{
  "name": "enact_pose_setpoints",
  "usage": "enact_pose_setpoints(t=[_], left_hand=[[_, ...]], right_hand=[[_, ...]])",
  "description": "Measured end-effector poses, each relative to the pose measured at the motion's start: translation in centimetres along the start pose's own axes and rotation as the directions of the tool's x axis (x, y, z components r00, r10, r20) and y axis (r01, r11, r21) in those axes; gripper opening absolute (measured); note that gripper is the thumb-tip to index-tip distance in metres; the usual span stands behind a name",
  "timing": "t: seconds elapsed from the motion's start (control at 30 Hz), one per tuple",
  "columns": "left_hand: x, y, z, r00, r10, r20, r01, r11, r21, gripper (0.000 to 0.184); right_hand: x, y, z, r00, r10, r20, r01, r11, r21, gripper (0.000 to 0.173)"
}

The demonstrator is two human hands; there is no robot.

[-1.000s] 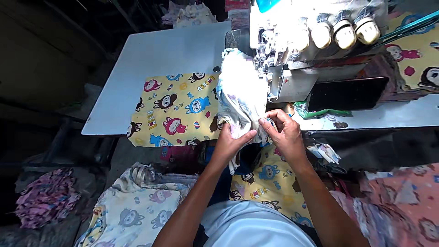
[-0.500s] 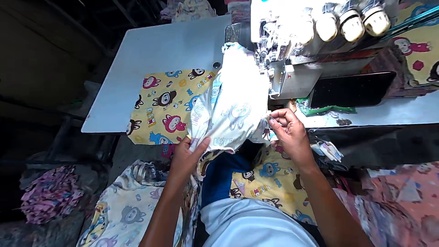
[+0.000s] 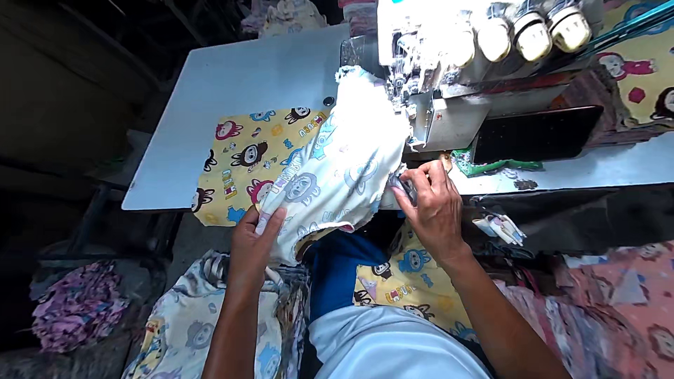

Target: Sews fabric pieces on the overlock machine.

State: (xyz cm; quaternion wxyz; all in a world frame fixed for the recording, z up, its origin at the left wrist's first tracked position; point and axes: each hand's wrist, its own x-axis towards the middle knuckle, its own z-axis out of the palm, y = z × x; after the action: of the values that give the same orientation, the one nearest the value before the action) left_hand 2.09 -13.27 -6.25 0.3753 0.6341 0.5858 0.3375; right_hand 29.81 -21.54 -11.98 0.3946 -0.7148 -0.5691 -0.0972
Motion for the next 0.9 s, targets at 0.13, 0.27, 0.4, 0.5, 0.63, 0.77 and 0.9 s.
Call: enact_pose_setpoints(t=[0.13, 0.27, 0.4, 0.5, 0.63, 0.77, 0.9], left_hand=[[0.9, -0.2, -1.5, 0.998, 0.041, -0.047, -0.040, 0.999, 0.033, 0.019], [1.1, 0.3, -1.7, 0.997, 0.062, -0.051, -0.059, 0.997, 0.049, 0.017], [1.4, 0.3, -1.4, 0.997, 0.054, -0.051, -0.051, 0.997, 0.050, 0.017], [1.4, 0.3, -1.5, 0.997, 0.059, -0.055, -0.056, 0.997, 0.054, 0.017], [1.5, 0.2, -1.4, 0.997, 0.056, -0.059, -0.054, 0.998, 0.046, 0.017], [1.6, 0.2, -1.1, 0.997, 0.042, -0.060, -0.040, 0.998, 0.043, 0.018], [1.8, -0.2, -1.0, 0.999, 0.037, -0.032, -0.036, 0.999, 0.014, 0.020]], right_hand=[[0.7, 1.8, -1.2, 0.995, 0.082, 0.056, -0.079, 0.995, -0.055, 0.015], [0.9, 2.5, -2.1, 0.993, 0.113, -0.034, -0.113, 0.994, 0.005, 0.018], [1.2, 1.5, -1.6, 0.998, 0.003, -0.057, 0.009, 0.980, 0.197, 0.017], [1.7, 1.3, -1.0, 0.999, -0.030, -0.026, 0.036, 0.953, 0.300, 0.017], [2.4, 1.3, -0.4, 0.999, -0.017, 0.048, 0.000, 0.942, 0.337, 0.032], [2.6, 1.2, -0.7, 0.984, 0.056, 0.166, -0.114, 0.924, 0.366, 0.036], [2.6, 0.9, -1.0, 0.946, 0.091, 0.311, -0.246, 0.827, 0.505, 0.031]])
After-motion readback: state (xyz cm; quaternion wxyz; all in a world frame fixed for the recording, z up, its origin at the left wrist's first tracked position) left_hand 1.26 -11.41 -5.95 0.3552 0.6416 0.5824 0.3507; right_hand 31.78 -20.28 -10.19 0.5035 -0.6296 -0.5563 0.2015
